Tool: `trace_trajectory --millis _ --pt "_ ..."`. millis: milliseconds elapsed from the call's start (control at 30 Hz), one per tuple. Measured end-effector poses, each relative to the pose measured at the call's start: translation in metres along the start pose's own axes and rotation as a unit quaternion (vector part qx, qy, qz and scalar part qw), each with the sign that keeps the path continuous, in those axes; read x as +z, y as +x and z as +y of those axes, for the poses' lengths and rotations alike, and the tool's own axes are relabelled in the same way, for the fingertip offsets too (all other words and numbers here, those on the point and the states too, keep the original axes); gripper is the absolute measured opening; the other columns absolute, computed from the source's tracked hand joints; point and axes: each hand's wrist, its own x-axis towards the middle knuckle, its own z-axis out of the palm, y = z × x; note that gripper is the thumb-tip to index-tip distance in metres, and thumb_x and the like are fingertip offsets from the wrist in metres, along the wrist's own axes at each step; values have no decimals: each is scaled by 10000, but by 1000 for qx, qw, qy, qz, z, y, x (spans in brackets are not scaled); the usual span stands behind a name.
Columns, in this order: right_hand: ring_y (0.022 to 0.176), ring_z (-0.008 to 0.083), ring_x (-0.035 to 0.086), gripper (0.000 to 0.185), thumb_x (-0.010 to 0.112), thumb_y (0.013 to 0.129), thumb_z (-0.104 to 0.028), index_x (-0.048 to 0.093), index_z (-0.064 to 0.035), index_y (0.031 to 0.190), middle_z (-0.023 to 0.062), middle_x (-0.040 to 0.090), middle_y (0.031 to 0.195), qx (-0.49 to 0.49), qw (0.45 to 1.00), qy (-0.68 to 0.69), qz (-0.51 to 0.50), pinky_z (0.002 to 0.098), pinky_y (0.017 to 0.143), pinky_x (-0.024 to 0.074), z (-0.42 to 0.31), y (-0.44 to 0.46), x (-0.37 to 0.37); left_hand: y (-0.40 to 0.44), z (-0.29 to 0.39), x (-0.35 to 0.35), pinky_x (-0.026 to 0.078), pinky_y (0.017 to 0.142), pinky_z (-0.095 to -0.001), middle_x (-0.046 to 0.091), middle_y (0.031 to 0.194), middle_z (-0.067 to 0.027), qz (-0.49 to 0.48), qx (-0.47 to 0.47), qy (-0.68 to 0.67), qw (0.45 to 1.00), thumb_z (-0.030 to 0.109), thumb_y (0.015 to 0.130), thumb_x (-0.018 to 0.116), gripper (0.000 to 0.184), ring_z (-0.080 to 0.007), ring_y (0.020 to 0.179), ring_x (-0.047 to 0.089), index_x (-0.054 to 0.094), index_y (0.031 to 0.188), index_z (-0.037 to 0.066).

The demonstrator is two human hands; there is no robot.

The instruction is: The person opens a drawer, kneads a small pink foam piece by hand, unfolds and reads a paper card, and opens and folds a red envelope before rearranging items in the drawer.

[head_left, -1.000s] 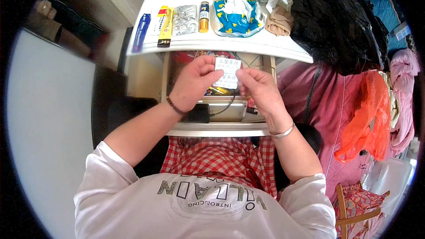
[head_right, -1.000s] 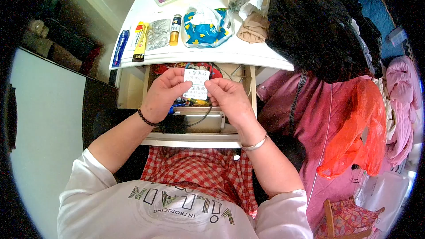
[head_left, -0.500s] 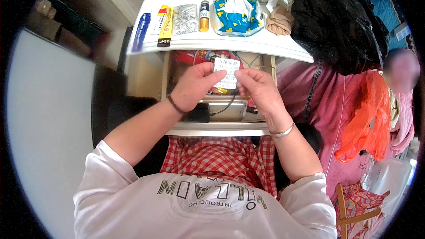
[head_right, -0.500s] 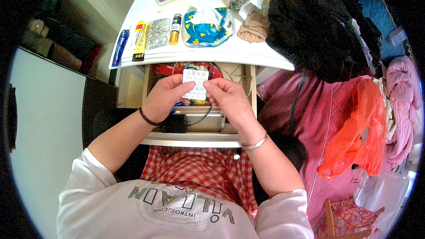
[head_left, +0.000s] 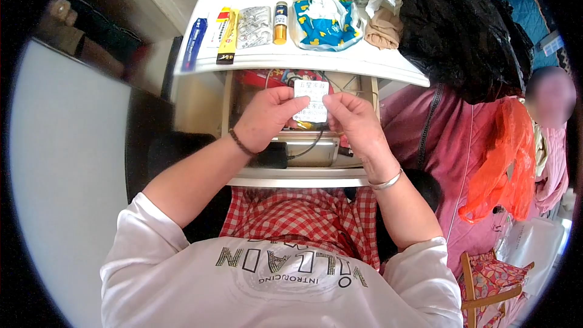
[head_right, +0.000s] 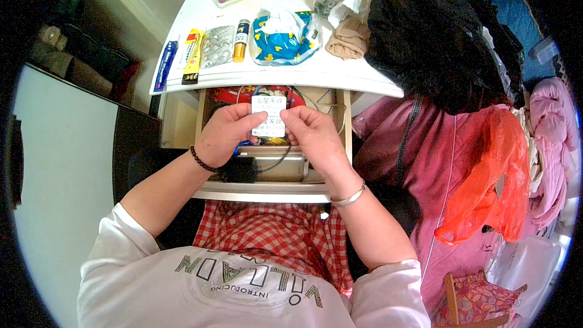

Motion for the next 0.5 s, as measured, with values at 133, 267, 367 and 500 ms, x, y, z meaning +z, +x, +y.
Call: trace_trajectory --millis 133,267,367,500 --pt "626 14 446 148 600 872 -154 618 -7 872 -39 557 695 -59 997 -51 24 167 553 356 0 -2 5 0 -1 -1 438 619 -180 639 862 4 11 6 22 1000 204 871 580 245 -33 705 538 624 1002 2" --pt "642 12 465 131 598 866 -119 612 2 916 -29 588 740 -78 994 -74 19 165 560 373 3 -2 5 -2 1 3 431 602 -179 633 831 11 24 15 57 998 203 870 580 240 -30 677 526 628 988 0" --pt "640 14 483 132 593 867 -114 610 1 931 -25 597 748 -37 998 -55 18 165 555 385 -3 -3 6 1 -3 0 429 595 -181 631 814 12 20 6 21 1000 200 867 583 233 -31 666 522 629 985 4" --pt "611 27 494 170 587 869 -126 607 -48 1018 -25 599 772 -39 999 -26 13 156 522 393 -2 -3 4 -1 -1 1 432 594 -181 631 837 4 13 15 18 1000 171 865 576 216 -36 669 528 626 987 0"
